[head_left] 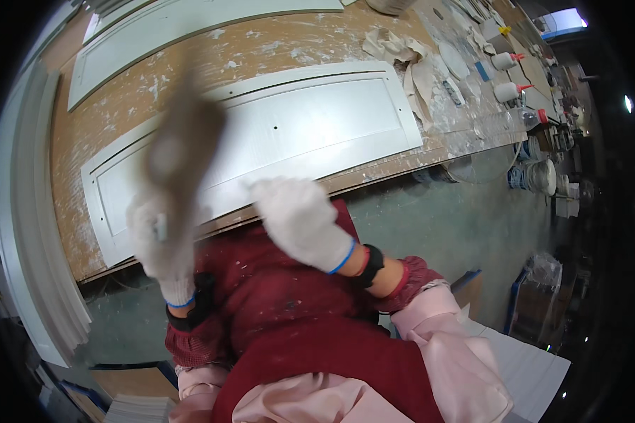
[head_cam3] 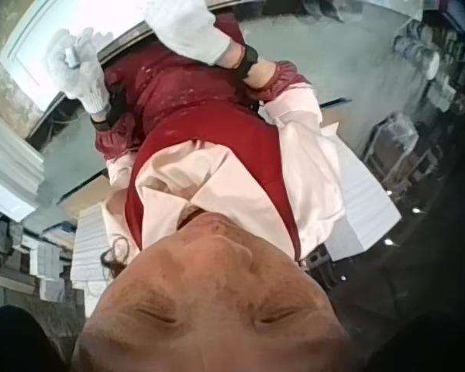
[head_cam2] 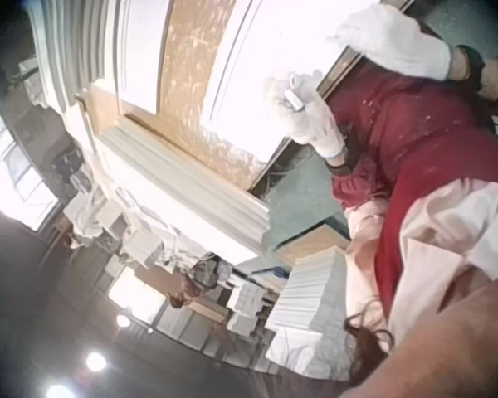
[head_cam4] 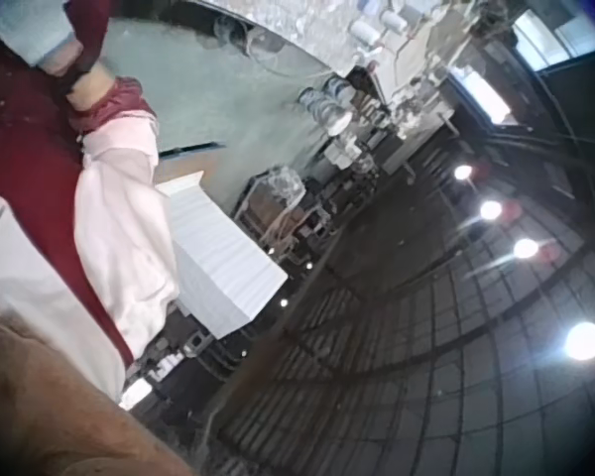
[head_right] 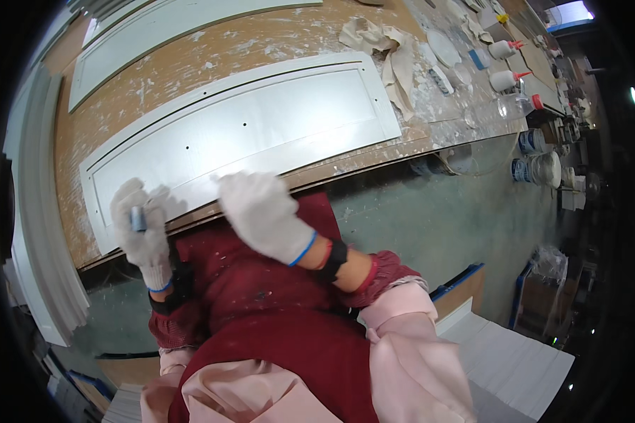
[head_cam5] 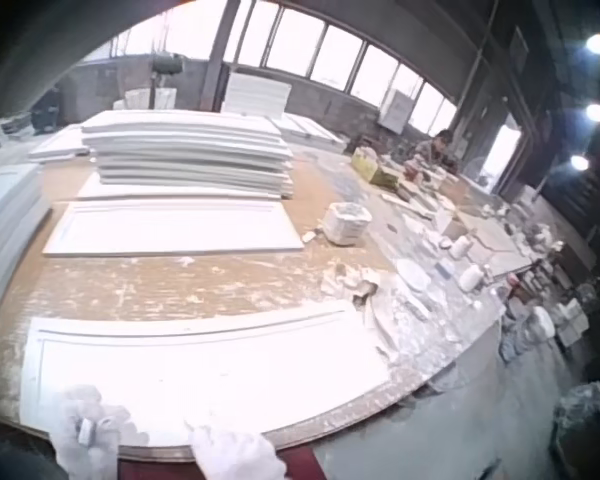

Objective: The recorder is inspecting and repairing white furniture panels by using a scraper tool to remove imperfections and wiping the surfaces with a cloth.

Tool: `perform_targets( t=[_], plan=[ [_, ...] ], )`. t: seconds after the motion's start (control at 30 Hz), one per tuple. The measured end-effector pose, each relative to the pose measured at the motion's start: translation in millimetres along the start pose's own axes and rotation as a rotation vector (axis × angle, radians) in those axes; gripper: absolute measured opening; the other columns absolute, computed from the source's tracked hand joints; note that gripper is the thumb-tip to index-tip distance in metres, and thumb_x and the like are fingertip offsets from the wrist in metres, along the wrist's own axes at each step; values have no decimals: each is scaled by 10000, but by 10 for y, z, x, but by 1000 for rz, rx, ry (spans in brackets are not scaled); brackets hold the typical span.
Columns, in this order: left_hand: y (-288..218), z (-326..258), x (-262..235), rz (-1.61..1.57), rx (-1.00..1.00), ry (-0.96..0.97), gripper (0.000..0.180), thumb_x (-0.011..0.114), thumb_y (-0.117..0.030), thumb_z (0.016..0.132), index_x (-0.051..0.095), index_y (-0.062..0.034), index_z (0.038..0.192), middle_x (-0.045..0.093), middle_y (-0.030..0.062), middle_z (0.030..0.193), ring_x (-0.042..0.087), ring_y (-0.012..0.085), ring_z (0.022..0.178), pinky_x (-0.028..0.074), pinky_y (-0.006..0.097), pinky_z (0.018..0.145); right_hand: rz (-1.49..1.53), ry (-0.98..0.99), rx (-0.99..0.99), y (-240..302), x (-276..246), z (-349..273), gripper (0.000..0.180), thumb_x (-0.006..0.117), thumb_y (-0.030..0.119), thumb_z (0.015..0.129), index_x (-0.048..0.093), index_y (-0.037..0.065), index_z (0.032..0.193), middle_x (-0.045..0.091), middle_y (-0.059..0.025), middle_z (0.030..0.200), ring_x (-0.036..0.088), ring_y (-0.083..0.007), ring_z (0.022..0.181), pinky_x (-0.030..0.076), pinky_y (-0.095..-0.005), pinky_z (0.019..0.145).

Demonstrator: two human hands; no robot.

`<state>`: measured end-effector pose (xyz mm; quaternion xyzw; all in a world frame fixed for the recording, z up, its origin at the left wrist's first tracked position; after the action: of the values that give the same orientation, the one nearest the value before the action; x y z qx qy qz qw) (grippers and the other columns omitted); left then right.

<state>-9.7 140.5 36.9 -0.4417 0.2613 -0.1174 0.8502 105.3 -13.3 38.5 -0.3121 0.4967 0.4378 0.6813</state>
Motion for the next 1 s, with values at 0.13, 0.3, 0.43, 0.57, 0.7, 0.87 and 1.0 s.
perform_targets(
  t=[0.13,0.3,0.43,0.57,0.7,0.87,1.0],
  plan=[
    [271,-119,-621,41,-26,-133,186,618,19,861,602,35,1046,594,165,1206,573,253,1097,469,362,948,482,52,-134,378,1,76,41,563,139,837,562,102,819,551,-62,683,597,-236,612,485,-376,542],
    [456,-283,-1174,281,-127,-235,179,622,-40,927,597,42,1084,575,159,1272,563,217,1125,458,333,970,259,-76,360,-1042,-276,-268,268,573,207,898,645,104,1135,633,-103,838,625,-295,767,508,-402,680],
    [653,-286,-1190,136,-378,-399,182,629,-9,909,617,31,1086,568,174,1293,564,284,1148,475,386,964,-73,-67,500,-1401,-297,-454,252,600,181,889,669,89,1113,641,-120,876,632,-286,786,515,-401,699],
    [812,-274,-1116,417,-336,-282,292,650,-68,914,594,45,1177,555,154,1338,539,226,1188,440,330,999,-50,68,243,-692,-34,-54,204,571,78,846,669,73,1026,624,-113,821,610,-283,735,504,-415,662],
    [755,-262,-1139,403,-463,-327,316,665,-88,905,596,49,1180,567,160,1331,547,224,1182,427,321,1012,-49,-94,-70,449,-48,344,43,553,79,741,564,72,782,547,-94,732,568,-250,629,455,-388,547],
    [882,-296,-1145,386,-383,-276,323,654,-91,912,588,56,1192,574,159,1319,557,223,1163,440,321,999,311,-26,-175,728,102,483,41,571,126,787,562,88,775,523,-63,663,565,-233,587,444,-378,498],
    [766,-317,-1143,465,-355,-246,303,628,-76,933,581,62,1198,576,149,1300,568,205,1114,481,322,952,258,-13,319,-577,-122,130,309,540,188,903,647,45,1155,653,-151,981,639,-322,874,523,-419,771]
  ],
)
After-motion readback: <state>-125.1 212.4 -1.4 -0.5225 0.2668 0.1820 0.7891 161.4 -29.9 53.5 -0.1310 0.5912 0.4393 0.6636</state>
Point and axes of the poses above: each hand's wrist, its own z-axis towards the middle knuckle, its own x-axis out of the palm, y = z × x, the point moved 8 cm from there along z, towards the middle knuckle
